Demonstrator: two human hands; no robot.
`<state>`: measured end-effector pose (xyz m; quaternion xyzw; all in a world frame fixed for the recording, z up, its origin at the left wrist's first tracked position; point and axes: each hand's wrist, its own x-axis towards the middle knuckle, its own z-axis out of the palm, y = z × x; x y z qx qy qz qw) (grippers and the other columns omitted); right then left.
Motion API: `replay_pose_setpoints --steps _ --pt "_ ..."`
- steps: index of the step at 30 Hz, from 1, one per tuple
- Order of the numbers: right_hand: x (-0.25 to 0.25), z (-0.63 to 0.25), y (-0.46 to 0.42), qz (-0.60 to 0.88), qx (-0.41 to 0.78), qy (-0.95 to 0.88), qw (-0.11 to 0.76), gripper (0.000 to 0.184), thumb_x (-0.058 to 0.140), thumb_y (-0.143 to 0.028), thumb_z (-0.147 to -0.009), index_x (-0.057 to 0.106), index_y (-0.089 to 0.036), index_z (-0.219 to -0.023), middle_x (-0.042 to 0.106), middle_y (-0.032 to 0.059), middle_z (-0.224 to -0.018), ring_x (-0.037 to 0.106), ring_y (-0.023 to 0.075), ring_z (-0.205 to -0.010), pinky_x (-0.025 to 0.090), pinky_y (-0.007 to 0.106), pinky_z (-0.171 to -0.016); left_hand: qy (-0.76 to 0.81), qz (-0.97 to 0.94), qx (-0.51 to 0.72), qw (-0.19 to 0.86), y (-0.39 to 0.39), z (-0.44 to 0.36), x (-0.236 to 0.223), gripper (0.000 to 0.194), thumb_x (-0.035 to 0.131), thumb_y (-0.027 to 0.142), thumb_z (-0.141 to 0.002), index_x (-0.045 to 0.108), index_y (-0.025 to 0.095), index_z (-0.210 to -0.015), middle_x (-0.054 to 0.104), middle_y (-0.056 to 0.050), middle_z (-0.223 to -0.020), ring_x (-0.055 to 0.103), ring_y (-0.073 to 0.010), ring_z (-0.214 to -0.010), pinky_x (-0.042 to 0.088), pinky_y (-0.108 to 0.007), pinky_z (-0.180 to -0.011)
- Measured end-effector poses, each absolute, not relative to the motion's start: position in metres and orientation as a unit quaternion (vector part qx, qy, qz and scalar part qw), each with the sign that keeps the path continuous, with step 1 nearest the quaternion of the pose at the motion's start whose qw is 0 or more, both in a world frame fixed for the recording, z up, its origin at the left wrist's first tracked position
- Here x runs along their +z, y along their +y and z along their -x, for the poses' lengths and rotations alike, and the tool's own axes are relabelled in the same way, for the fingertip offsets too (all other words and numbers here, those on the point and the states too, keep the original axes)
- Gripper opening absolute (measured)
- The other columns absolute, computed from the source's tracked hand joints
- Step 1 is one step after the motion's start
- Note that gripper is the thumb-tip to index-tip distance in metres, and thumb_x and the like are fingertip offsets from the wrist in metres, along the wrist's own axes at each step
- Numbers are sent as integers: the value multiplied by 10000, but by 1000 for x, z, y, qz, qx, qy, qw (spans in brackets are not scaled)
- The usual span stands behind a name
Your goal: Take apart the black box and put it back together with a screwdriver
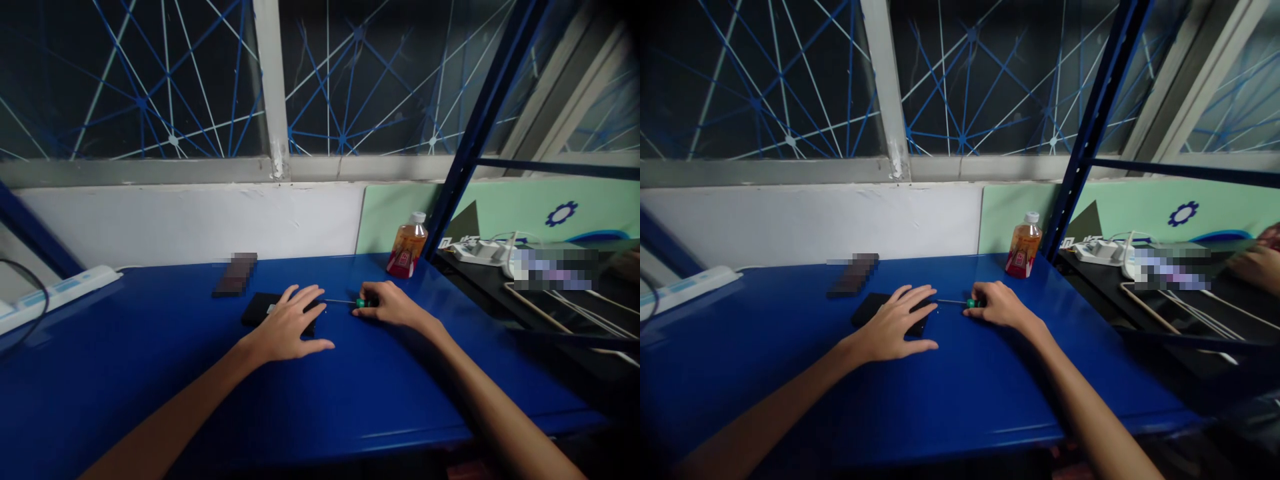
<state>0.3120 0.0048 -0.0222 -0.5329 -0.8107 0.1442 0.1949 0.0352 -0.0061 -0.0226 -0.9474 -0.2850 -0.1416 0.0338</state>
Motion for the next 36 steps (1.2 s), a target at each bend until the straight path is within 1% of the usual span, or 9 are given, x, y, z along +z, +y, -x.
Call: replay_pose_setpoints --steps 4,8,13,20,23,26,30,34,36 --pt "-22 -311 5 535 140 -808 202 312 707 -470 -724 571 -192 -769 608 -3 -660 508 134 -583 316 245 -539 -280 947 -151 32 -7 -36 -24 663 439 672 -873 526 179 -1308 493 -141 -1400 397 -317 -1330 239 -541 -1111" --pt "-21 -310 5 538 133 -808 203 306 712 -459 -725 581 -187 -771 624 12 -677 514 136 -589 321 252 -542 -283 946 -154 36 -6 -37 -25 680 426 683 -873 530 165 -1302 477 -147 -1413 402 -312 -1327 281 -509 -1098" --pt "-20 -308 4 530 136 -811 207 301 714 -455 -722 585 -188 -770 618 6 -665 499 130 -578 315 252 -537 -289 945 -153 14 -6 -38 -27 725 412 696 -870 453 175 -1373 469 -150 -1419 402 -328 -1324 271 -527 -1096" --pt "-17 -312 3 528 135 -812 208 322 712 -482 -721 581 -190 -757 601 -1 -638 494 131 -565 302 249 -517 -297 941 -162 9 -8 -39 -24 590 428 598 -921 487 183 -1336 523 -117 -1362 455 -299 -1266 297 -494 -1083" --pt "-15 -319 4 536 117 -808 212 320 697 -491 -735 588 -191 -763 608 6 -646 509 138 -571 310 255 -521 -298 941 -160 1 -8 -39 -23 558 419 569 -938 470 196 -1350 526 -105 -1359 464 -288 -1260 311 -478 -1078" --pt "-13 -327 5 550 93 -795 238 312 662 -494 -769 594 -189 -759 628 24 -674 541 153 -603 337 265 -544 -297 944 -141 -6 -7 -37 -26 553 368 535 -969 400 202 -1409 475 -108 -1419 414 -285 -1318 286 -472 -1099" --pt "-11 -332 7 563 79 -775 275 317 633 -499 -792 593 -187 -749 643 41 -697 554 161 -615 356 274 -557 -294 948 -121 -15 -3 -34 -29 611 334 536 -977 247 213 -1488 328 -100 -1520 303 -281 -1396 234 -476 -1136" --pt "-12 -330 6 568 70 -777 263 320 618 -504 -801 600 -189 -747 628 36 -664 538 159 -599 342 280 -551 -317 941 -120 -26 0 -29 -27 653 341 554 -966 190 218 -1505 294 -94 -1535 317 -281 -1389 267 -465 -1122" --pt "-12 -328 5 565 71 -781 256 337 599 -517 -813 601 -188 -742 610 29 -640 521 154 -584 324 279 -541 -322 940 -112 -28 3 -24 -25 739 385 613 -926 177 208 -1508 292 -112 -1532 324 -300 -1383 269 -480 -1115"
